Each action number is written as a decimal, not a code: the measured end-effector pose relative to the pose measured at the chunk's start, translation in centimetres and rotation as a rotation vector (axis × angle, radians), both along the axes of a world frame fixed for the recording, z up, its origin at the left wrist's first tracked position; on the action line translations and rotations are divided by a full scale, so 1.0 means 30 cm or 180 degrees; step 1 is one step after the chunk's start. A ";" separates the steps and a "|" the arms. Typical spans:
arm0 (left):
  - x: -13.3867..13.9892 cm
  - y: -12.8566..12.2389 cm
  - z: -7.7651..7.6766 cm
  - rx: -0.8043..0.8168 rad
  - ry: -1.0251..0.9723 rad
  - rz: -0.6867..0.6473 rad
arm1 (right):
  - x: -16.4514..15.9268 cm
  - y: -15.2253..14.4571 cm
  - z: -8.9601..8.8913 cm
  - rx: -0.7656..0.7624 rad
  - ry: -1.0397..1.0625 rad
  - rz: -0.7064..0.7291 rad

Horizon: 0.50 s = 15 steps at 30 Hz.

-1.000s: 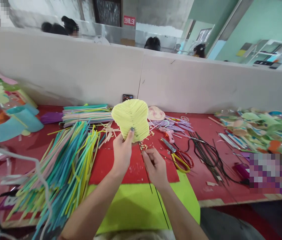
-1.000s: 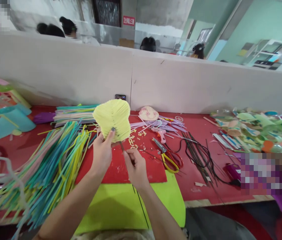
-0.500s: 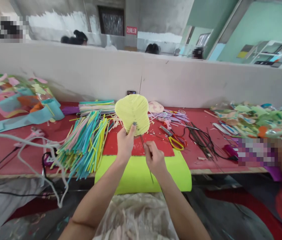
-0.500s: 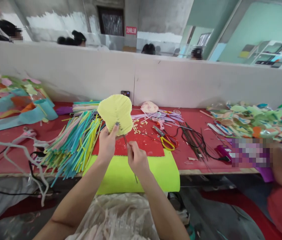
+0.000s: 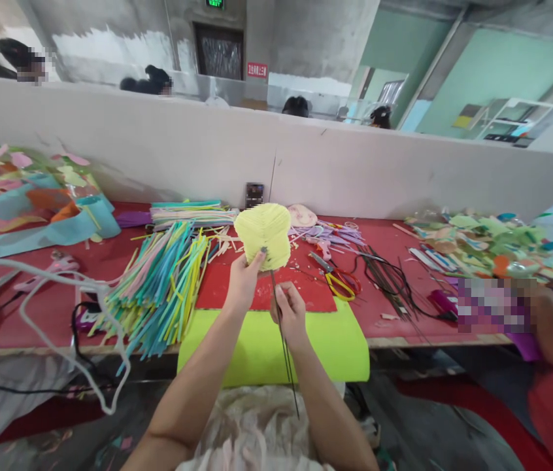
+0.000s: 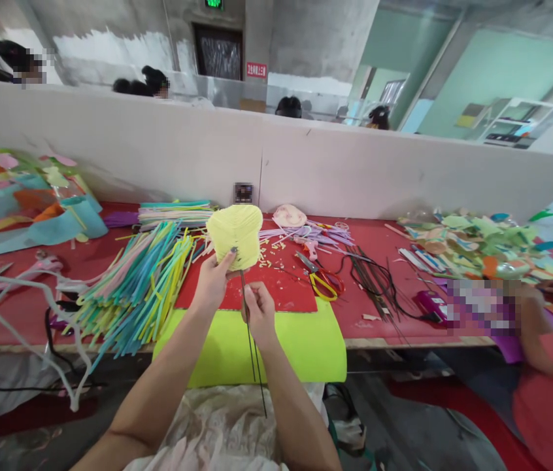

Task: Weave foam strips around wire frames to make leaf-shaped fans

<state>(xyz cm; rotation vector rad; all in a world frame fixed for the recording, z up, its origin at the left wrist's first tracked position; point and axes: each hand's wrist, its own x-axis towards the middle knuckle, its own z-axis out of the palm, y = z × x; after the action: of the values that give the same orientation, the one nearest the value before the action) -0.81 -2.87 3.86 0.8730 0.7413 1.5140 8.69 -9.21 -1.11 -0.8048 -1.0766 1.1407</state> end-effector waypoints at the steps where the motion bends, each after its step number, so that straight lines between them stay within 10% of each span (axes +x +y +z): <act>1: 0.003 -0.003 -0.001 -0.0020 0.0005 0.0012 | -0.001 0.000 -0.002 -0.0030 0.0195 0.0098; 9: 0.028 -0.043 0.005 0.0112 0.0652 0.0364 | 0.031 -0.023 0.005 -0.0303 0.0431 0.0462; 15: 0.013 -0.059 0.004 0.0323 0.1927 0.0939 | 0.087 -0.027 -0.003 0.0588 -0.2332 -0.0904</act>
<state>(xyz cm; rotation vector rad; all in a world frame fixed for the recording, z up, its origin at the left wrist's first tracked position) -0.42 -4.64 3.96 1.3727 1.2844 1.5604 11.31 -10.03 -1.20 -1.2237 -1.5752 0.4880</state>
